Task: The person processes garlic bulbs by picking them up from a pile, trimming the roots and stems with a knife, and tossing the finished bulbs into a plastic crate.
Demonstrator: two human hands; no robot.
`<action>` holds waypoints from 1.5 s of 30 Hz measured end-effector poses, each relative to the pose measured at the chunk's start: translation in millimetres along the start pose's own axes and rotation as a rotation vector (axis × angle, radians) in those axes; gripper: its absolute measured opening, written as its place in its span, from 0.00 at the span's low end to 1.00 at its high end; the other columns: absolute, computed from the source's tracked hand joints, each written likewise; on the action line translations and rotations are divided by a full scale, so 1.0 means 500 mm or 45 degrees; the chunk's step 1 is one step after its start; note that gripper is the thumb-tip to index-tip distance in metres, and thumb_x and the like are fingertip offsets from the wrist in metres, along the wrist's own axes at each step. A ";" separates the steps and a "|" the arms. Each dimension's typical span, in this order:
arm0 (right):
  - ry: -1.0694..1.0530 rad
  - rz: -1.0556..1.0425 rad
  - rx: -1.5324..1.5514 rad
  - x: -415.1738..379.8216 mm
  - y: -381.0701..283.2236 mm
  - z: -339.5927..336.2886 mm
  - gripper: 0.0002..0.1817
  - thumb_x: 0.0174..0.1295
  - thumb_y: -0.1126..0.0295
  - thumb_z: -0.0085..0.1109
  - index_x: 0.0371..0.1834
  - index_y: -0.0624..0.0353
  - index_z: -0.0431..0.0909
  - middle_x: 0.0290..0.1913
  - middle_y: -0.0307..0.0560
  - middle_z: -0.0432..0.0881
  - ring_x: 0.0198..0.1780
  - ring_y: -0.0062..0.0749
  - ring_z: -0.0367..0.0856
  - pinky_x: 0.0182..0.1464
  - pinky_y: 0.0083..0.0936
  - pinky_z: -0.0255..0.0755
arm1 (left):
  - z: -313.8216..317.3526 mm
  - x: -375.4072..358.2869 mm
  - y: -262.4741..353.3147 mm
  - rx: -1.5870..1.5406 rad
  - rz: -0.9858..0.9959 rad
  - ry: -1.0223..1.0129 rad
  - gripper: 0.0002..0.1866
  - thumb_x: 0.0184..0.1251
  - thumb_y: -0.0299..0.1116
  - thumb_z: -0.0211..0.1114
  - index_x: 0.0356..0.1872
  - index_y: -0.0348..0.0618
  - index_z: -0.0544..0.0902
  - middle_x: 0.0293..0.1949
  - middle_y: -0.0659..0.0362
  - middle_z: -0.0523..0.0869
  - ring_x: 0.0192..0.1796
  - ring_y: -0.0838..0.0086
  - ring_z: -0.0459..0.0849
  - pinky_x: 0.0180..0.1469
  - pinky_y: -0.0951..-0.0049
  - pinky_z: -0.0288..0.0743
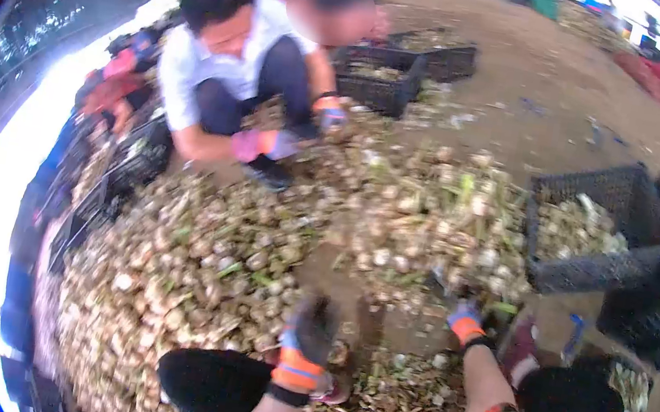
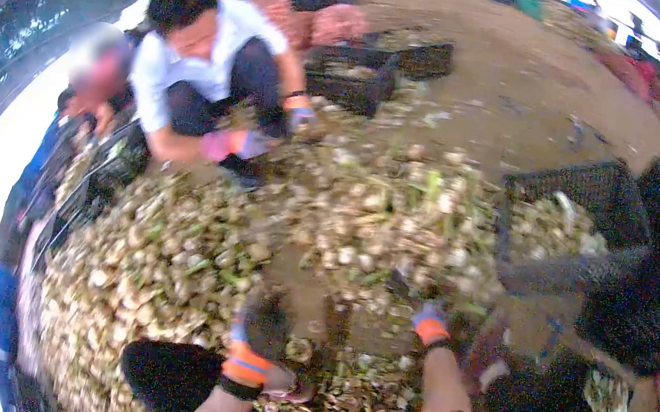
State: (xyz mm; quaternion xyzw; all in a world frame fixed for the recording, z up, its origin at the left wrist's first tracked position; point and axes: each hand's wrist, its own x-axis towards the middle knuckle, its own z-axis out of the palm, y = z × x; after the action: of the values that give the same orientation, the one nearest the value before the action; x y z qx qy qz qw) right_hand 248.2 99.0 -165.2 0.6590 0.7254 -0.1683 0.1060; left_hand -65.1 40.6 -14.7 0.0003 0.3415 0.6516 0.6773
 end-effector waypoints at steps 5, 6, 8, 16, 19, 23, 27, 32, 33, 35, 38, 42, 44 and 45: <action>0.422 0.021 0.746 0.065 0.072 0.215 0.08 0.52 0.67 0.51 0.31 0.56 0.79 0.27 0.48 0.80 0.31 0.43 0.78 0.33 0.41 0.70 | -0.087 0.072 -0.132 0.642 0.309 -0.159 0.25 0.44 0.29 0.68 0.48 0.38 0.74 0.48 0.54 0.75 0.50 0.70 0.74 0.51 0.74 0.69; 0.362 0.159 1.401 0.060 0.048 0.193 0.11 0.54 0.68 0.51 0.37 0.61 0.76 0.29 0.47 0.80 0.28 0.40 0.76 0.31 0.35 0.70 | -0.063 0.045 -0.121 1.639 0.706 -0.167 0.27 0.40 0.30 0.70 0.47 0.41 0.74 0.47 0.51 0.74 0.51 0.64 0.73 0.52 0.69 0.69; 0.061 0.371 2.293 0.074 0.040 0.226 0.11 0.58 0.67 0.50 0.37 0.63 0.76 0.27 0.44 0.79 0.24 0.34 0.75 0.26 0.31 0.69 | -0.016 0.010 -0.122 1.900 0.847 -0.325 0.33 0.39 0.32 0.69 0.54 0.46 0.69 0.51 0.48 0.70 0.55 0.55 0.68 0.57 0.63 0.65; -0.262 -0.315 2.169 -0.140 -0.193 -0.180 0.17 0.63 0.61 0.45 0.42 0.64 0.75 0.38 0.42 0.79 0.37 0.22 0.74 0.39 0.23 0.69 | 0.015 -0.018 -0.094 1.338 0.389 -0.705 0.43 0.38 0.26 0.71 0.60 0.38 0.60 0.54 0.54 0.72 0.55 0.71 0.70 0.57 0.71 0.65; -0.270 -0.226 1.976 -0.137 -0.190 -0.216 0.18 0.62 0.60 0.46 0.44 0.65 0.73 0.41 0.45 0.77 0.36 0.25 0.75 0.39 0.24 0.69 | 0.038 -0.055 -0.068 1.107 0.384 -0.616 0.40 0.36 0.21 0.73 0.56 0.37 0.64 0.51 0.58 0.74 0.51 0.75 0.73 0.54 0.70 0.70; 0.686 -0.547 0.666 -0.277 -0.214 -0.332 0.25 0.49 0.59 0.58 0.42 0.70 0.71 0.35 0.57 0.78 0.32 0.42 0.78 0.35 0.32 0.72 | 0.013 -0.031 -0.045 0.076 -0.289 -0.569 0.24 0.57 0.38 0.60 0.52 0.37 0.67 0.52 0.47 0.73 0.53 0.59 0.74 0.54 0.57 0.70; 0.254 -0.286 0.712 -0.360 -0.236 -0.358 0.24 0.43 0.54 0.58 0.37 0.65 0.75 0.28 0.60 0.77 0.33 0.50 0.76 0.40 0.34 0.70 | 0.047 -0.075 -0.043 0.192 -0.304 -0.448 0.27 0.65 0.50 0.40 0.56 0.41 0.66 0.54 0.52 0.72 0.54 0.58 0.72 0.56 0.49 0.63; 0.007 -0.435 0.085 -0.432 -0.285 -0.399 0.24 0.44 0.53 0.55 0.39 0.60 0.76 0.33 0.55 0.79 0.37 0.47 0.78 0.40 0.36 0.71 | 0.047 -0.123 -0.061 0.711 0.211 -0.740 0.26 0.51 0.22 0.61 0.53 0.38 0.64 0.45 0.53 0.78 0.47 0.70 0.77 0.48 0.70 0.74; 0.010 -0.414 0.096 -0.430 -0.281 -0.387 0.24 0.44 0.53 0.55 0.39 0.60 0.76 0.33 0.55 0.79 0.37 0.47 0.78 0.40 0.36 0.71 | 0.049 -0.129 -0.056 0.561 0.089 -0.733 0.23 0.54 0.22 0.59 0.52 0.38 0.64 0.45 0.52 0.77 0.47 0.69 0.77 0.48 0.70 0.74; 0.144 -0.468 0.077 -0.416 -0.274 -0.355 0.24 0.43 0.53 0.55 0.38 0.61 0.76 0.34 0.54 0.79 0.37 0.47 0.78 0.40 0.36 0.71 | 0.036 -0.119 -0.064 0.535 -0.005 -0.719 0.19 0.57 0.21 0.53 0.51 0.39 0.65 0.45 0.52 0.77 0.46 0.68 0.77 0.48 0.69 0.75; 0.040 -0.427 0.073 -0.409 -0.274 -0.366 0.23 0.42 0.54 0.55 0.37 0.60 0.77 0.34 0.54 0.79 0.37 0.46 0.78 0.40 0.36 0.71 | 0.041 -0.110 -0.065 0.094 -0.304 -0.589 0.17 0.58 0.22 0.53 0.50 0.39 0.66 0.46 0.54 0.76 0.43 0.70 0.78 0.46 0.70 0.75; -0.088 -0.413 0.069 -0.399 -0.276 -0.367 0.22 0.42 0.55 0.55 0.37 0.59 0.77 0.33 0.54 0.80 0.37 0.45 0.78 0.40 0.36 0.71 | 0.060 -0.154 -0.055 1.329 0.536 -0.760 0.20 0.55 0.23 0.59 0.49 0.39 0.67 0.43 0.55 0.77 0.43 0.72 0.78 0.44 0.72 0.75; -0.087 -0.427 0.057 -0.386 -0.269 -0.344 0.21 0.42 0.56 0.55 0.36 0.58 0.78 0.33 0.53 0.80 0.37 0.45 0.78 0.40 0.36 0.72 | 0.048 -0.147 -0.056 1.294 0.420 -0.714 0.20 0.54 0.24 0.59 0.50 0.39 0.66 0.41 0.54 0.78 0.40 0.72 0.79 0.42 0.72 0.76; -0.076 -0.445 0.037 -0.377 -0.265 -0.332 0.21 0.42 0.56 0.55 0.36 0.58 0.78 0.33 0.53 0.80 0.37 0.45 0.78 0.41 0.36 0.72 | 0.042 -0.140 -0.060 1.252 0.318 -0.670 0.21 0.54 0.25 0.59 0.50 0.39 0.65 0.40 0.54 0.78 0.38 0.71 0.80 0.41 0.72 0.77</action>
State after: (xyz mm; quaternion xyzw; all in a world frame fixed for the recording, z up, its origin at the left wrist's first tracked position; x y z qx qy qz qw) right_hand 148.7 -20.6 72.3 0.5192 0.8228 -0.2142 0.0870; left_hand -23.0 -16.5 20.7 0.5182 0.4218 0.4692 0.5775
